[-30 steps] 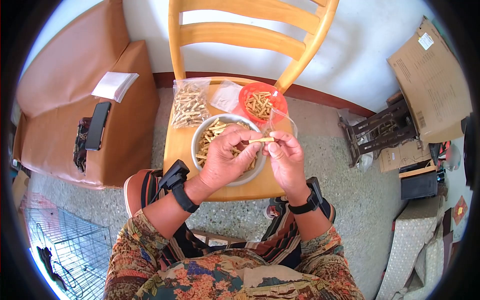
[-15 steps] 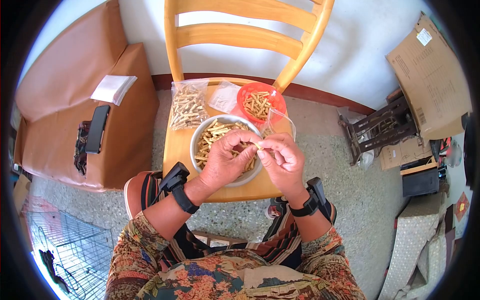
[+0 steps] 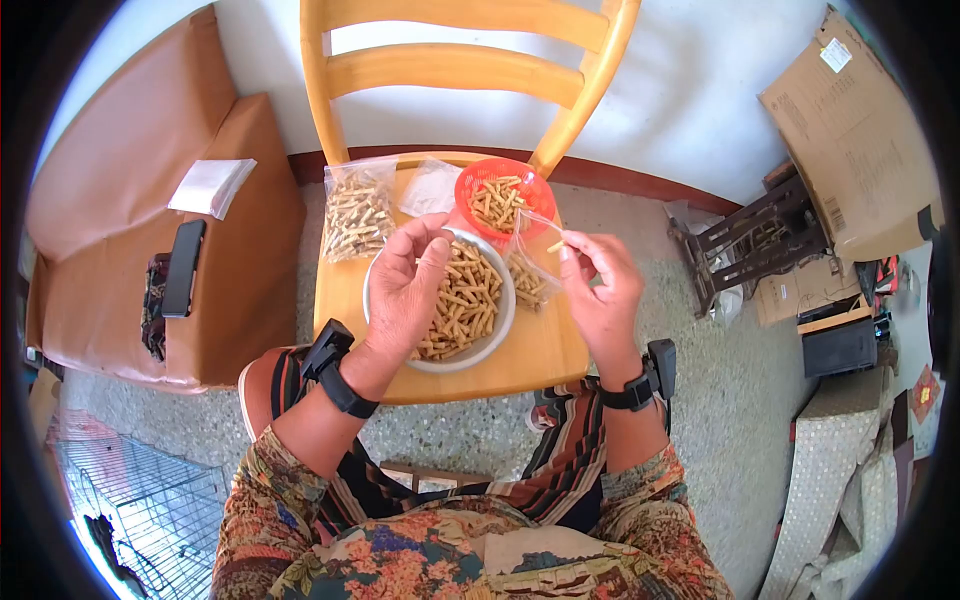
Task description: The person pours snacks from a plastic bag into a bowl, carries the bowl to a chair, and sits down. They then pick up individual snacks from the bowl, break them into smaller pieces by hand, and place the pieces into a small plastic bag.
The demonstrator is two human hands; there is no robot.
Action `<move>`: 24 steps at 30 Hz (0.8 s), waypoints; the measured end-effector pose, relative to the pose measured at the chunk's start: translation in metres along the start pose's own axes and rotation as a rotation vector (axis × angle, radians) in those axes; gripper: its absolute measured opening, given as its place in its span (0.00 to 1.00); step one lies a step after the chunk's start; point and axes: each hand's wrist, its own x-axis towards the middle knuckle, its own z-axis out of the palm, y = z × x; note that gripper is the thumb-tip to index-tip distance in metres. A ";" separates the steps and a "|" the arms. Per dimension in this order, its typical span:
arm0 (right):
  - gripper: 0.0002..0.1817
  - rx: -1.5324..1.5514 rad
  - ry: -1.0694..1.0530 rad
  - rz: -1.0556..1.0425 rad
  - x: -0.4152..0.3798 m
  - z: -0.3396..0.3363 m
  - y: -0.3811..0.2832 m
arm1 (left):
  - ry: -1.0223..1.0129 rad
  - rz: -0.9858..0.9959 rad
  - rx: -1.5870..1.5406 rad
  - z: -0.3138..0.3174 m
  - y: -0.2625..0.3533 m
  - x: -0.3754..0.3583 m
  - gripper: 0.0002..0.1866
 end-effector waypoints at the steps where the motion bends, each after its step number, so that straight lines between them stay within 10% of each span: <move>1: 0.11 -0.001 -0.009 0.017 -0.001 0.002 -0.002 | 0.003 -0.011 0.002 0.001 0.001 -0.002 0.13; 11: 0.07 0.017 -0.479 -0.078 -0.031 0.035 -0.011 | 0.081 -0.017 -0.029 -0.003 0.007 0.003 0.12; 24: 0.05 -0.184 -0.525 -0.052 -0.043 0.074 -0.009 | 0.081 -0.045 -0.092 -0.008 0.006 0.003 0.10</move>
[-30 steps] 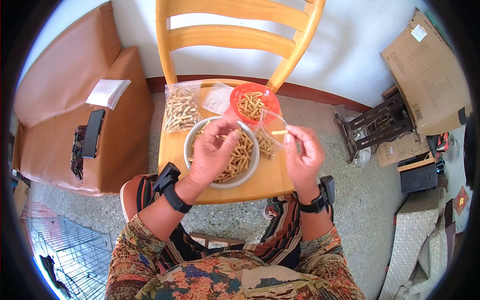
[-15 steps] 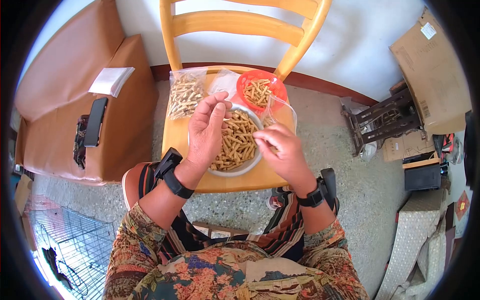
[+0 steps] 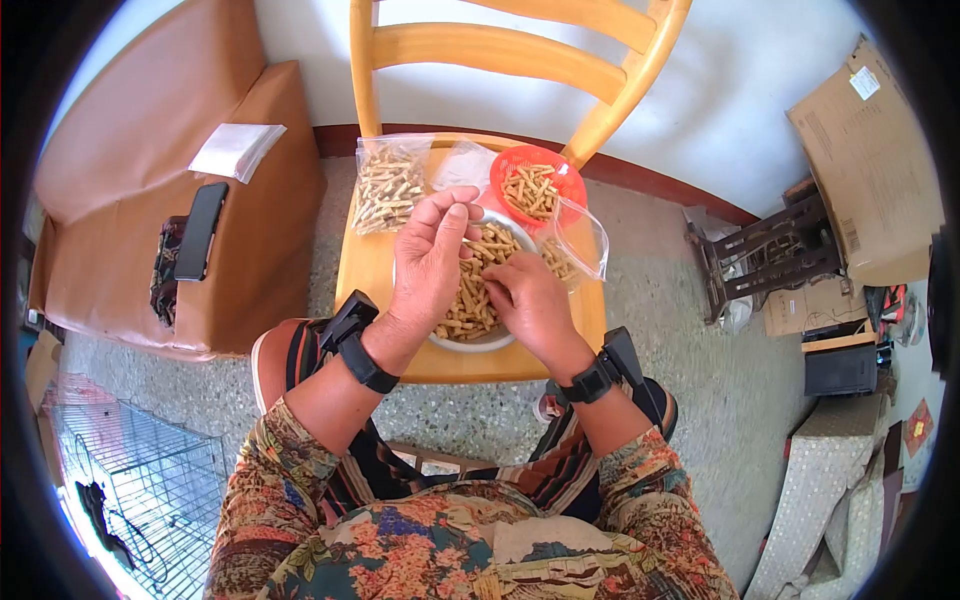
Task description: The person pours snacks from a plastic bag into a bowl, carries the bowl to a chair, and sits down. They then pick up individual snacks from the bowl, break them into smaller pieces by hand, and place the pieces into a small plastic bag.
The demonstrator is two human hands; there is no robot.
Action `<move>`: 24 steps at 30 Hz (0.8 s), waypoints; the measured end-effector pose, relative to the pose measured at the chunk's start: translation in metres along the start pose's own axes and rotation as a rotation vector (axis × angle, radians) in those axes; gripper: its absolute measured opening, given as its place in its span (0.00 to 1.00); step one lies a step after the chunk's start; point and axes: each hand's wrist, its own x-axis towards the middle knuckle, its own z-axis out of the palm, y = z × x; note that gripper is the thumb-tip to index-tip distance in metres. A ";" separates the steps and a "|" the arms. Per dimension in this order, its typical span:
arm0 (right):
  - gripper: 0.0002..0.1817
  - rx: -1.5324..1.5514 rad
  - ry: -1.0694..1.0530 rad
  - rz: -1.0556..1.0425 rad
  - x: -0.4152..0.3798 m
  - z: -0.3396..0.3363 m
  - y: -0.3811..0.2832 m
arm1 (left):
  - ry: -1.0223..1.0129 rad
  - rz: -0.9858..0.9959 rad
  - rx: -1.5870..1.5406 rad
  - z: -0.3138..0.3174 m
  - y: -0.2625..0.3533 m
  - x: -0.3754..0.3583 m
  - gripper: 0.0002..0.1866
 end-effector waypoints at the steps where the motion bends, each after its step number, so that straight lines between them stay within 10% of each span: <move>1: 0.06 0.034 0.016 0.009 0.000 -0.001 0.000 | 0.004 0.004 -0.001 0.000 0.000 0.001 0.10; 5: 0.06 0.134 0.139 0.051 0.000 -0.003 0.002 | -0.030 -0.041 0.027 -0.002 0.000 0.001 0.12; 7: 0.05 0.599 0.120 0.412 -0.001 -0.006 0.002 | -0.140 -0.149 0.084 -0.004 -0.001 0.001 0.13; 24: 0.12 0.952 0.264 0.109 -0.006 -0.026 0.004 | -0.380 -0.287 -0.038 0.004 -0.012 -0.005 0.11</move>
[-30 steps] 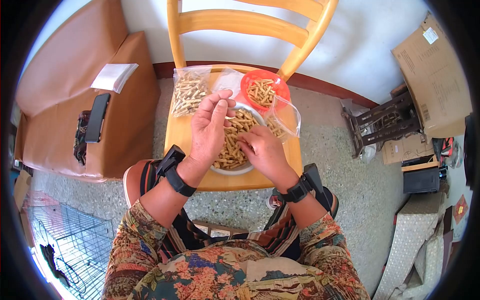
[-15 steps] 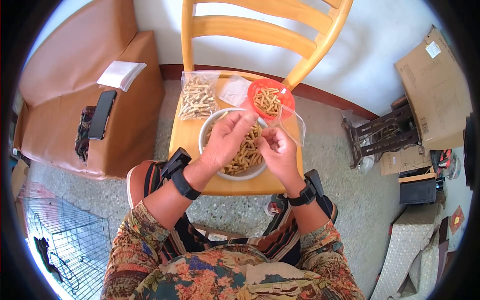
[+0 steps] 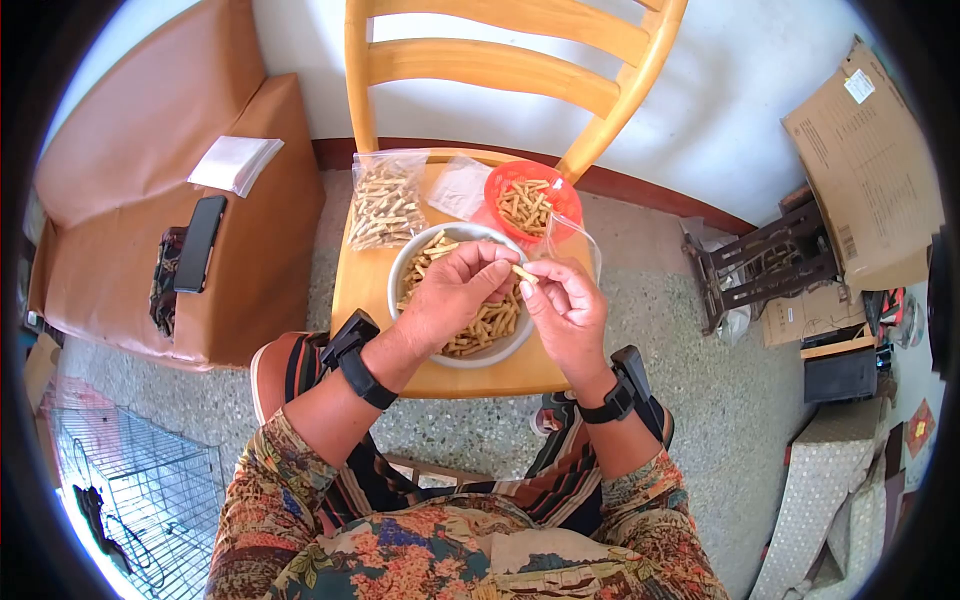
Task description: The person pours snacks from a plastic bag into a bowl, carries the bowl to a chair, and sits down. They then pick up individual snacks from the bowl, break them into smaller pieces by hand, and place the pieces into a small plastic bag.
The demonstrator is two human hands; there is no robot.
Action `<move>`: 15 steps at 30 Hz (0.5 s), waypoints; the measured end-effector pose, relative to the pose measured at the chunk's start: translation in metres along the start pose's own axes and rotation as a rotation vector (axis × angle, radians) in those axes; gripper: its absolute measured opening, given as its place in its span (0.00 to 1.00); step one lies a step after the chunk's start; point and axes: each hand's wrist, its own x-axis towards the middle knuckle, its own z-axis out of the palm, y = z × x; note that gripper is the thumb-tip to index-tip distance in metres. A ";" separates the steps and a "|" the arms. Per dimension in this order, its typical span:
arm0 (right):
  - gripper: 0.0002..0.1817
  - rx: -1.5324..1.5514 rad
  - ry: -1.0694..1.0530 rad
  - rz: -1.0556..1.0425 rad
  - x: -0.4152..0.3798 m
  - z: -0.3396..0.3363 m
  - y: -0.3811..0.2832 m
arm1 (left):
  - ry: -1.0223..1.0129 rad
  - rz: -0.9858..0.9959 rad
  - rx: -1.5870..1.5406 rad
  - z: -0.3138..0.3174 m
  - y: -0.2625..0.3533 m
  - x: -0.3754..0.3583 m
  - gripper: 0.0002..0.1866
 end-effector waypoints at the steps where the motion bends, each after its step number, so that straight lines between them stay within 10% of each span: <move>1: 0.11 -0.053 -0.017 -0.043 0.001 -0.001 -0.001 | -0.002 -0.001 0.000 0.001 -0.002 0.001 0.11; 15: 0.07 0.016 0.019 -0.040 -0.003 -0.005 -0.009 | -0.092 0.146 -0.035 0.005 -0.001 -0.002 0.10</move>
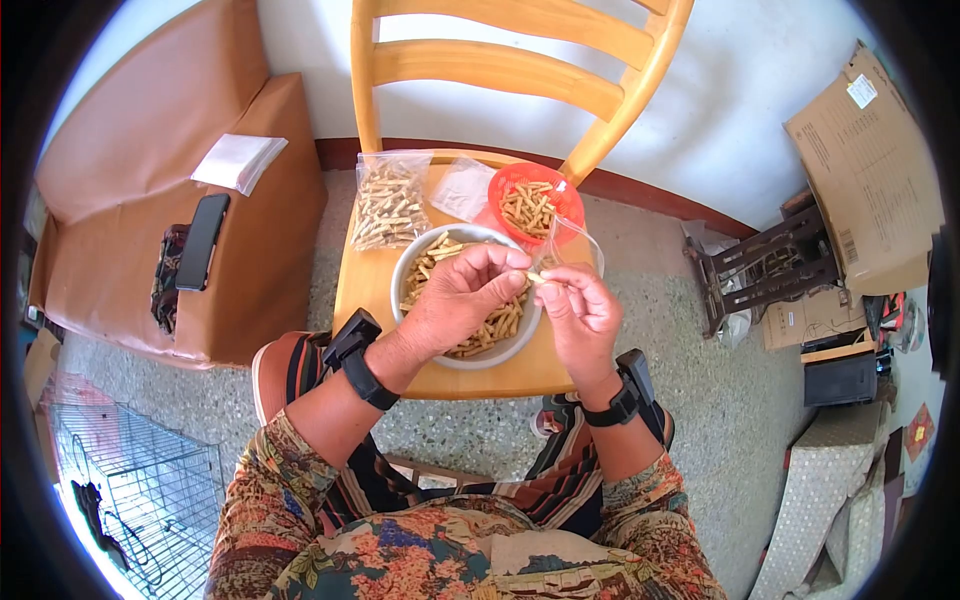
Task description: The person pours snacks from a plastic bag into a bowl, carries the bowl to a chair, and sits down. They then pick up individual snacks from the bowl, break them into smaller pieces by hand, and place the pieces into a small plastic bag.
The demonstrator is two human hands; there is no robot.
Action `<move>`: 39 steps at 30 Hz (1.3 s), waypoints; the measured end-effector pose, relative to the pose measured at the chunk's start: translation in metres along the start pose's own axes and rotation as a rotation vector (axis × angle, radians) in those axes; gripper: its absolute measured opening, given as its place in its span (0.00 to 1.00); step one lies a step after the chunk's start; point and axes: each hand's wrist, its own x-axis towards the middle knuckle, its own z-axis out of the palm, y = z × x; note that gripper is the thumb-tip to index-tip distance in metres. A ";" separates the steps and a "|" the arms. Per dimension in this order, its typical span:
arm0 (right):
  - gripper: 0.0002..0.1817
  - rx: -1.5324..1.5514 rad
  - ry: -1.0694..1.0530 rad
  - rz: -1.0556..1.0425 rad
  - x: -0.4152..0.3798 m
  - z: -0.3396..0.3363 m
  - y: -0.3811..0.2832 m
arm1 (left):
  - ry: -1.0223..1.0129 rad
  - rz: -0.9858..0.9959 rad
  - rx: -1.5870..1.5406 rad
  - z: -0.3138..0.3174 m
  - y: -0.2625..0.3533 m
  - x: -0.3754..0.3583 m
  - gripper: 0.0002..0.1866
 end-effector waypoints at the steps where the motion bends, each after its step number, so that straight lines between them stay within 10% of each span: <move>1: 0.07 0.026 0.000 0.037 0.000 0.000 -0.002 | 0.001 0.000 0.000 0.001 0.002 0.000 0.10; 15: 0.11 0.194 -0.064 0.085 0.002 0.006 -0.006 | -0.072 0.031 -0.087 0.001 0.001 0.000 0.08; 29: 0.12 -0.508 -0.143 -0.316 0.008 0.003 -0.013 | 0.008 -0.011 -0.008 -0.001 -0.012 0.000 0.11; 39: 0.11 -0.204 0.064 -0.069 -0.001 0.010 0.001 | 0.021 0.080 0.056 0.003 -0.004 0.000 0.13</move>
